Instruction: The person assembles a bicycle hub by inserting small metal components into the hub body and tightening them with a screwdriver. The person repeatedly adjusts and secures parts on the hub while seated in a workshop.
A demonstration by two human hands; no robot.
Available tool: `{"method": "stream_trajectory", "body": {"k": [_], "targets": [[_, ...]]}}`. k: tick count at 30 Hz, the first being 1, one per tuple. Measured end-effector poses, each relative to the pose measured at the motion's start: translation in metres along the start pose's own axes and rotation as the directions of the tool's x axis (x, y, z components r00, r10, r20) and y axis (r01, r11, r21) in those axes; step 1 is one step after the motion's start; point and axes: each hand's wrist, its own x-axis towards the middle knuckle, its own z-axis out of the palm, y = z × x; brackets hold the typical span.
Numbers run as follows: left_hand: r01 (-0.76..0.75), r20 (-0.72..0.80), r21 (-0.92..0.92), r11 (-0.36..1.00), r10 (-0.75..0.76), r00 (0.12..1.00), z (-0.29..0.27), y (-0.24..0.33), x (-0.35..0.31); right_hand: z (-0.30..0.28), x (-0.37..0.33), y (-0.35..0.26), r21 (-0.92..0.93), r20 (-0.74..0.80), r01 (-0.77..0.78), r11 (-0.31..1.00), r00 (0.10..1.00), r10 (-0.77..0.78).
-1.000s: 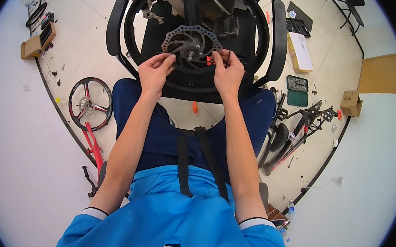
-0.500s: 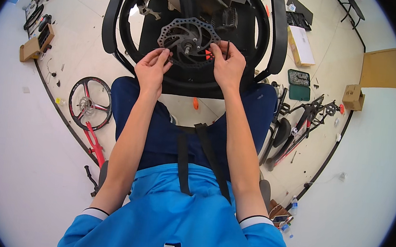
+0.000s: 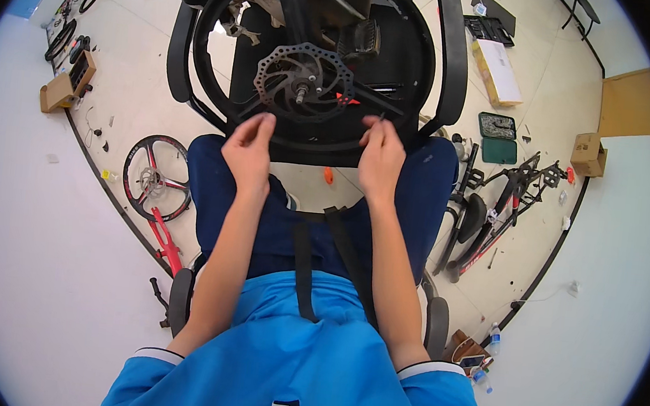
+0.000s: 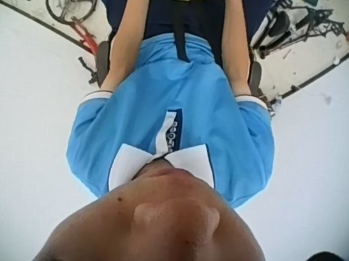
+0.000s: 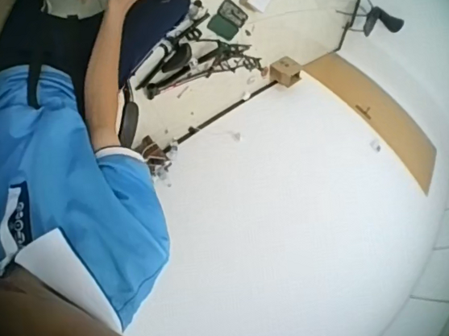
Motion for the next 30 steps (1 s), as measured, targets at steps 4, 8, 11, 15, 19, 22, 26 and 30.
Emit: {"method": "stream_trajectory", "body": {"k": [4, 8, 11, 15, 19, 22, 26, 30], "targets": [[0.253, 0.222, -0.056, 0.966, -0.235, 0.946, -0.004, -0.020, -0.034, 0.015, -0.047, 0.018, 0.034, 0.358, 0.004, 0.999, 0.934, -0.016], [0.364, 0.315, 0.033, 0.931, -0.356, 0.880, -0.005, -0.016, -0.042, 0.026, -0.058, 0.023, 0.016, 0.482, 0.057, 0.998, 0.874, -0.058], [0.363, 0.358, 0.045, 0.931, -0.355, 0.864, -0.009, -0.011, -0.035, 0.029, -0.055, 0.012, 0.007, 0.527, -0.034, 0.999, 0.850, 0.025], [0.349, 0.378, 0.015, 0.937, -0.328, 0.866, -0.012, -0.004, -0.026, 0.037, -0.049, 0.014, 0.081, 0.558, 0.010, 0.997, 0.828, -0.054], [0.389, 0.396, -0.008, 0.921, -0.355, 0.847, -0.013, 0.001, -0.017, 0.046, -0.045, 0.012, 0.120, 0.542, 0.045, 0.992, 0.834, -0.104], [0.398, 0.400, -0.022, 0.917, -0.357, 0.844, -0.012, 0.004, -0.010, 0.054, -0.046, 0.004, 0.207, 0.537, -0.073, 0.976, 0.842, -0.051], [0.428, 0.427, 0.002, 0.904, -0.388, 0.817, -0.007, 0.012, 0.005, 0.068, -0.043, -0.009, 0.486, 0.584, -0.468, 0.738, 0.802, 0.124], [0.351, 0.335, 0.111, 0.930, -0.368, 0.868, 0.009, 0.025, 0.018, 0.088, -0.033, -0.010, 0.588, 0.525, -0.493, 0.641, 0.836, 0.162]]}}
